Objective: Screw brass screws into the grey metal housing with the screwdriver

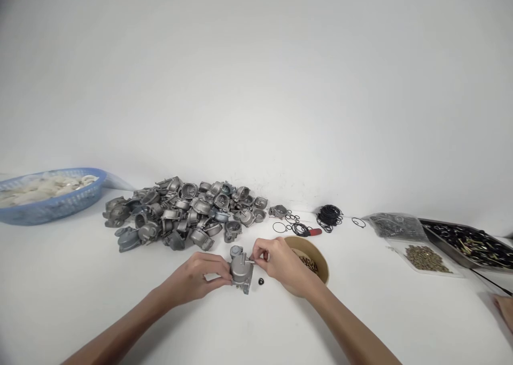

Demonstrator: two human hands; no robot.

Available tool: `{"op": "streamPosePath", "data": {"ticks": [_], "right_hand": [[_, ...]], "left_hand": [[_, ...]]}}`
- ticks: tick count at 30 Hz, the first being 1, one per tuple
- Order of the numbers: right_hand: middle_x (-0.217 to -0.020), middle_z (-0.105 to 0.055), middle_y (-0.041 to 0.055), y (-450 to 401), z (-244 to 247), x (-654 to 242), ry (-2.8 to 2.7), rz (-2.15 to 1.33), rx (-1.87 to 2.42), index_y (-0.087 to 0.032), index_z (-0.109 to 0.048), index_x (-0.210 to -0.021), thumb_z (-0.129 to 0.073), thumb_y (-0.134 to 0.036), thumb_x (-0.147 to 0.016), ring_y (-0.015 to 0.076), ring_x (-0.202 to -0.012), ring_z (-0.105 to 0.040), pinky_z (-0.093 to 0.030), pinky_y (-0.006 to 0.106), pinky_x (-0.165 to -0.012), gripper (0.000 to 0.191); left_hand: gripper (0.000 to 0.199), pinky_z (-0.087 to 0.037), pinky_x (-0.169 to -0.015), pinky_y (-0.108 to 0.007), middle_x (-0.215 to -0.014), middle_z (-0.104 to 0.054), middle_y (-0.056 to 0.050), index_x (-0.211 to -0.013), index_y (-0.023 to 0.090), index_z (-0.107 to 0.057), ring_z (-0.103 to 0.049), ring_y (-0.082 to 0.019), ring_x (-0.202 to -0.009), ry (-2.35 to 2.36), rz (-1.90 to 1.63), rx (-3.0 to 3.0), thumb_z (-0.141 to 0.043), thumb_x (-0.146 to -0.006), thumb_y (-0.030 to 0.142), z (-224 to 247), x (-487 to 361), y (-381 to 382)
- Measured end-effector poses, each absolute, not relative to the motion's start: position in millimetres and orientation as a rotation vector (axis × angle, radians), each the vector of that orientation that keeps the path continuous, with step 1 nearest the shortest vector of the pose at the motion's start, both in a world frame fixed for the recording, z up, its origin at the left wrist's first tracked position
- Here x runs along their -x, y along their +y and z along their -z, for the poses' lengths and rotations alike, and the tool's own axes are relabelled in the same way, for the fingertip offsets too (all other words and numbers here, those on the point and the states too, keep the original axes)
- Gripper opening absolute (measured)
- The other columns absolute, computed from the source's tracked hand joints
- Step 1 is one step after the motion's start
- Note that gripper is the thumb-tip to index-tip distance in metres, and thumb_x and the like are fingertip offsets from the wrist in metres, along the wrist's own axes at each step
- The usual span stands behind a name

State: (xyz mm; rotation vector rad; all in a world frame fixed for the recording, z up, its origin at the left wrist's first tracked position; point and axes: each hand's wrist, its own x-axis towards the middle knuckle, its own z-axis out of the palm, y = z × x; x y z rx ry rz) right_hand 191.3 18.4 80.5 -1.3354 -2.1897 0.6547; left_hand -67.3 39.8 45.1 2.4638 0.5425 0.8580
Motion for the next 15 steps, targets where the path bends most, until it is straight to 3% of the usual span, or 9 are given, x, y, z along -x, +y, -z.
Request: {"op": "streamPosePath", "data": {"ticks": [4, 10, 15], "right_hand": [[-0.074, -0.070, -0.0033, 18.2, -86.4, -193.0, -2.215, -0.719, 1.302, -0.022, -0.056, -0.072, -0.066, -0.019, -0.087, 0.0143, -0.066, -0.061, -0.045, 0.025, -0.063, 0.018], [-0.079, -0.069, -0.0021, 21.3, -85.0, -196.1, -2.153, -0.679, 1.260, -0.022, -0.058, -0.073, -0.069, -0.020, -0.086, 0.0145, -0.070, -0.062, -0.048, 0.026, -0.065, 0.017], [-0.078, -0.068, -0.0016, 20.1, -85.0, -193.5, -2.183, -0.709, 1.241, -0.021, -0.059, -0.071, -0.068, -0.019, -0.086, 0.0148, -0.070, -0.062, -0.049, 0.026, -0.066, 0.017]], "left_hand": [[0.006, -0.051, -0.068, -0.027, -0.087, -0.071, -0.002, -0.091, 0.022, -0.066, -0.066, -0.017, -0.075, 0.625, -0.885, -2.504, -0.068, -0.089, 0.027, -48.5, 65.5, 36.2], [0.066, -0.053, -0.072, -0.033, -0.118, -0.060, -0.006, -0.123, 0.027, -0.048, -0.063, -0.024, -0.095, 1.047, -0.966, -2.405, -0.083, -0.070, 0.043, -36.5, 44.4, 18.8], [0.057, -0.052, -0.076, -0.034, -0.118, -0.058, -0.006, -0.114, 0.027, -0.045, -0.060, -0.026, -0.103, 1.165, -0.927, -2.343, -0.080, -0.071, 0.036, -29.2, 32.6, 10.1]]}}
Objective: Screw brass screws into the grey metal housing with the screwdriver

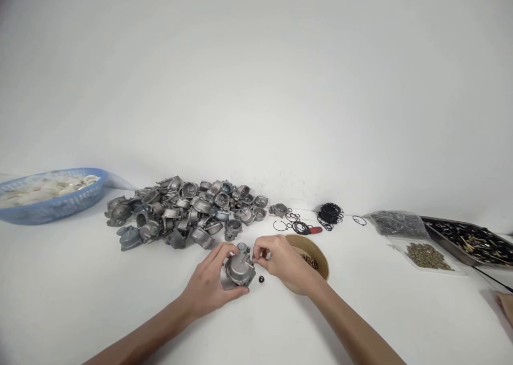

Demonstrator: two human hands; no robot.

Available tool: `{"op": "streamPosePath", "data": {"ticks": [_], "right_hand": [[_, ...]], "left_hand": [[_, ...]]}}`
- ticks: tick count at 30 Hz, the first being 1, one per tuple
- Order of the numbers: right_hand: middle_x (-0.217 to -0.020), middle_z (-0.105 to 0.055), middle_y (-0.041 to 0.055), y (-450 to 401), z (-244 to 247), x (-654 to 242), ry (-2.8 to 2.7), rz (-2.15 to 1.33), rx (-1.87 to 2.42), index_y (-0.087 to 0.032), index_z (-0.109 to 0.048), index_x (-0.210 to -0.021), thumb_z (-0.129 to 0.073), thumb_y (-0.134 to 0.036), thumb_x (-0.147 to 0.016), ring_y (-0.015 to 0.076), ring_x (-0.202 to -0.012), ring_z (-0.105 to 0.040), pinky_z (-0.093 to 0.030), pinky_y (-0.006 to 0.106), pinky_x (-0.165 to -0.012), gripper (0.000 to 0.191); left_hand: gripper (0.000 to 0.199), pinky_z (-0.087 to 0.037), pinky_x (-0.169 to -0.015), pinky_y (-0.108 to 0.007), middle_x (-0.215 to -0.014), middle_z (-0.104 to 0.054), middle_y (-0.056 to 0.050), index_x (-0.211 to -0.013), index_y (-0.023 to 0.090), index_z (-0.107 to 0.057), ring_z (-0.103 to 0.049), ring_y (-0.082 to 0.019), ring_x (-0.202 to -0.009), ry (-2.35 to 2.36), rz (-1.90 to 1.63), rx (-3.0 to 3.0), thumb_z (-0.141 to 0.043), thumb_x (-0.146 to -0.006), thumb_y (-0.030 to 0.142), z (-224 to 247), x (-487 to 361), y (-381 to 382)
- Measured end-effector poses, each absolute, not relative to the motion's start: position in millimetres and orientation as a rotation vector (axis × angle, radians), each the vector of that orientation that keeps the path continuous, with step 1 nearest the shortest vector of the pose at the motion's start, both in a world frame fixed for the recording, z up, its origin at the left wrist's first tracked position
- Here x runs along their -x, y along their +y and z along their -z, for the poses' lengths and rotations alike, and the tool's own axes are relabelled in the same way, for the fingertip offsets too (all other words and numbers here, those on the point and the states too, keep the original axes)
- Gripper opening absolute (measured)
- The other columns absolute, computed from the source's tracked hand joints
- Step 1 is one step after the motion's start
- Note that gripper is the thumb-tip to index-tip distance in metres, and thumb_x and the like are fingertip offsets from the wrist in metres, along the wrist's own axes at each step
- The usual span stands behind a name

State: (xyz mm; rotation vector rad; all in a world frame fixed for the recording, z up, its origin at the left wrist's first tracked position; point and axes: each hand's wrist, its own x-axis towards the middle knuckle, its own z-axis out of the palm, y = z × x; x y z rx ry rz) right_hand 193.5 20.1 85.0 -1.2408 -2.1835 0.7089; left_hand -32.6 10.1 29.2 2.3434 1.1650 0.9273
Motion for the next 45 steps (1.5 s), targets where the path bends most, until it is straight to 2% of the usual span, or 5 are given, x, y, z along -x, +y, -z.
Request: {"op": "streamPosePath", "data": {"ticks": [22, 27, 31, 37, 45], "right_hand": [[-0.080, -0.071, -0.0011, 9.7, -89.5, -187.2, -2.313, -0.671, 1.148, -0.021, -0.064, -0.074, -0.066, -0.010, -0.083, 0.0139, -0.072, -0.064, -0.050, 0.025, -0.072, 0.015], [-0.079, -0.074, -0.0010, 16.8, -97.8, -200.6, -2.316, -0.730, 1.124, -0.022, -0.066, -0.078, -0.070, -0.023, -0.086, 0.0162, -0.074, -0.068, -0.052, 0.027, -0.070, 0.009], [-0.095, -0.076, 0.0057, 49.3, -96.8, -263.5, -2.097, -0.451, 1.397, -0.022, -0.069, -0.093, -0.058, -0.033, -0.093, 0.0213, -0.085, -0.071, -0.056, 0.034, -0.078, 0.015], [-0.122, -0.071, 0.0173, 84.4, -49.5, -355.1, -2.021, -0.241, 1.747, -0.016, -0.073, -0.108, -0.063, -0.015, -0.075, 0.0323, -0.105, -0.068, -0.052, 0.043, -0.093, 0.034], [-0.095, -0.077, 0.0134, 88.0, -37.5, -366.6, -2.033, -0.224, 1.776, -0.016, -0.075, -0.091, -0.060, -0.020, -0.080, 0.0287, -0.084, -0.070, -0.054, 0.037, -0.075, 0.020]], "left_hand": [[0.052, -0.048, -0.075, -0.032, -0.101, -0.064, 0.001, -0.110, 0.029, -0.045, -0.061, -0.020, -0.083, 1.230, -0.866, -2.140, -0.079, -0.070, 0.030, -22.6, 27.7, 13.6], [0.046, -0.049, -0.074, -0.030, -0.101, -0.065, 0.000, -0.110, 0.028, -0.048, -0.062, -0.020, -0.082, 1.171, -0.919, -2.125, -0.076, -0.073, 0.031, -21.2, 28.9, 14.5], [0.045, -0.049, -0.077, -0.030, -0.106, -0.066, 0.000, -0.110, 0.027, -0.050, -0.063, -0.020, -0.087, 1.124, -0.925, -2.107, -0.076, -0.073, 0.027, -26.8, 29.8, 13.1], [0.043, -0.048, -0.079, -0.032, -0.110, -0.065, -0.001, -0.112, 0.027, -0.050, -0.063, -0.021, -0.089, 1.110, -0.862, -2.131, -0.073, -0.076, 0.027, -30.0, 31.6, 13.0], [0.043, -0.053, -0.079, -0.034, -0.113, -0.067, -0.002, -0.111, 0.027, -0.049, -0.065, -0.020, -0.088, 1.031, -0.829, -1.999, -0.075, -0.077, 0.030, -26.0, 34.5, 16.3]]}}
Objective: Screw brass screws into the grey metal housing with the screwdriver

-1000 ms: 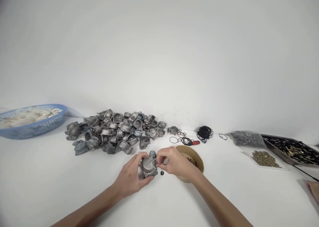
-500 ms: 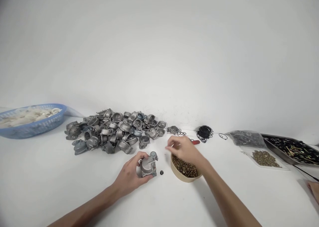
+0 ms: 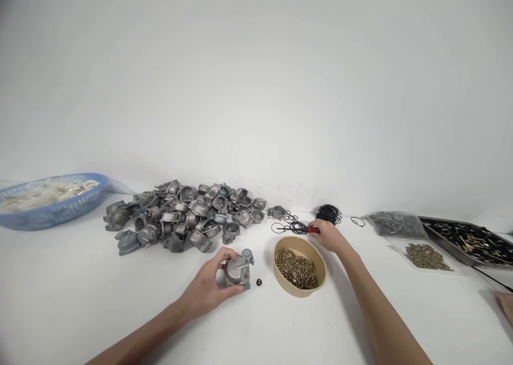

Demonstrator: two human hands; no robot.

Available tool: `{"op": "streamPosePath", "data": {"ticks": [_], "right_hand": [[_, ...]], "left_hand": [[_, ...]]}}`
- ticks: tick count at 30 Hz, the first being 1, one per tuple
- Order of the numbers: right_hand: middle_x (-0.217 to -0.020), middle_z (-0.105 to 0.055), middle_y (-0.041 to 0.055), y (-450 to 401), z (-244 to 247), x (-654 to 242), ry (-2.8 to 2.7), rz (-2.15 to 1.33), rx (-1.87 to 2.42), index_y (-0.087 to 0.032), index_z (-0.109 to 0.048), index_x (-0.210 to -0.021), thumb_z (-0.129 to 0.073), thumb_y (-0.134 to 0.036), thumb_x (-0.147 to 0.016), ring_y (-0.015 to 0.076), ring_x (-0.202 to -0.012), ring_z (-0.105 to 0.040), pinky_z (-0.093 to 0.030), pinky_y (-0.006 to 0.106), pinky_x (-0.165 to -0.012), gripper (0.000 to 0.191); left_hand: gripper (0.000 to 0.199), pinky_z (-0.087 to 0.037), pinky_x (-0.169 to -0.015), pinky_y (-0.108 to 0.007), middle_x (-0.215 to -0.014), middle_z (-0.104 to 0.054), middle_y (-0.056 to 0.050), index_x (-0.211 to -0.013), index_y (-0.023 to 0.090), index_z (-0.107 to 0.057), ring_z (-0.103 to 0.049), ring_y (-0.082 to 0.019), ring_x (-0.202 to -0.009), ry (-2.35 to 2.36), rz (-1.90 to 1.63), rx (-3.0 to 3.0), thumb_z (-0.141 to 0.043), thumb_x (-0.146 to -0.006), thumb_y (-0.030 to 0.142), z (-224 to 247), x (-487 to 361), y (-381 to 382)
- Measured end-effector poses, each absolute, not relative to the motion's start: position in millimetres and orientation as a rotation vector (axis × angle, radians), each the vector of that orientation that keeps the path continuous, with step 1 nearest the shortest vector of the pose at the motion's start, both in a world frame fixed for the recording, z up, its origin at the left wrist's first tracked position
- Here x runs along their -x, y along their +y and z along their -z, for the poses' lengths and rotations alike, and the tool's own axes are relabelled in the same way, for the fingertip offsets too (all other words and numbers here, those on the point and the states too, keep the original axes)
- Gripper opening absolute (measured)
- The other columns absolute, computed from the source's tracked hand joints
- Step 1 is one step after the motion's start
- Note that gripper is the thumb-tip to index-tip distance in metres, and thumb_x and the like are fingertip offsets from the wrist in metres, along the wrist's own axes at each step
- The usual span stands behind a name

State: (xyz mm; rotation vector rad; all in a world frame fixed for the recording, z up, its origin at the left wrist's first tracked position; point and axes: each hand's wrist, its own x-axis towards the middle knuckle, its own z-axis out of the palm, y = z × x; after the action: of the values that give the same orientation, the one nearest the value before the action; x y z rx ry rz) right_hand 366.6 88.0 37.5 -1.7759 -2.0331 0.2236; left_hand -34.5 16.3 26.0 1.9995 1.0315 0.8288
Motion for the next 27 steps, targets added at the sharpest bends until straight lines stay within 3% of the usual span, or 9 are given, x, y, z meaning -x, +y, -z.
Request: {"op": "streamPosePath", "data": {"ticks": [7, 11, 13, 19, 27], "right_hand": [[-0.100, -0.078, 0.0090, 64.9, -102.2, -360.1, -1.871, -0.149, 1.719, -0.023, -0.073, -0.105, -0.067, -0.038, -0.085, 0.0281, -0.086, -0.072, -0.058, 0.040, -0.078, 0.026], [-0.093, -0.078, 0.0092, 34.5, -138.3, -317.6, -1.681, -0.274, 1.234, -0.021, -0.072, -0.100, -0.078, -0.036, -0.079, 0.0275, -0.086, -0.074, -0.063, 0.039, -0.077, 0.027], [-0.098, -0.076, 0.0100, 18.3, -149.3, -291.9, -1.666, -0.310, 1.008, -0.022, -0.067, -0.108, -0.078, -0.031, -0.081, 0.0256, -0.084, -0.074, -0.064, 0.039, -0.073, 0.031], [-0.098, -0.073, 0.0083, -8.7, -153.0, -238.0, -1.841, -0.384, 0.791, -0.025, -0.062, -0.124, -0.063, -0.025, -0.094, 0.0209, -0.083, -0.071, -0.063, 0.035, -0.071, 0.031], [-0.096, -0.074, 0.0050, -2.5, -141.2, -218.2, -1.992, -0.340, 0.779, -0.027, -0.059, -0.131, -0.060, -0.016, -0.093, 0.0184, -0.081, -0.070, -0.060, 0.034, -0.072, 0.040]], "left_hand": [[0.043, -0.054, -0.081, -0.035, -0.107, -0.069, -0.001, -0.111, 0.026, -0.048, -0.067, -0.020, -0.087, 1.000, -0.812, -1.937, -0.075, -0.078, 0.030, -23.8, 34.8, 18.4], [0.048, -0.054, -0.084, -0.037, -0.111, -0.068, -0.002, -0.112, 0.026, -0.047, -0.066, -0.021, -0.092, 1.008, -0.791, -1.982, -0.078, -0.076, 0.031, -24.9, 36.2, 18.6], [0.048, -0.054, -0.087, -0.038, -0.109, -0.069, -0.002, -0.110, 0.026, -0.047, -0.066, -0.021, -0.093, 0.989, -0.803, -1.980, -0.079, -0.075, 0.030, -24.4, 36.3, 18.6], [0.046, -0.056, -0.084, -0.037, -0.100, -0.069, -0.001, -0.110, 0.025, -0.048, -0.067, -0.018, -0.084, 0.920, -0.813, -1.935, -0.079, -0.076, 0.030, -22.1, 34.0, 15.0], [0.046, -0.055, -0.083, -0.036, -0.097, -0.068, 0.000, -0.107, 0.025, -0.049, -0.065, -0.018, -0.083, 0.914, -0.781, -1.917, -0.079, -0.074, 0.033, -26.4, 31.9, 12.5]]}}
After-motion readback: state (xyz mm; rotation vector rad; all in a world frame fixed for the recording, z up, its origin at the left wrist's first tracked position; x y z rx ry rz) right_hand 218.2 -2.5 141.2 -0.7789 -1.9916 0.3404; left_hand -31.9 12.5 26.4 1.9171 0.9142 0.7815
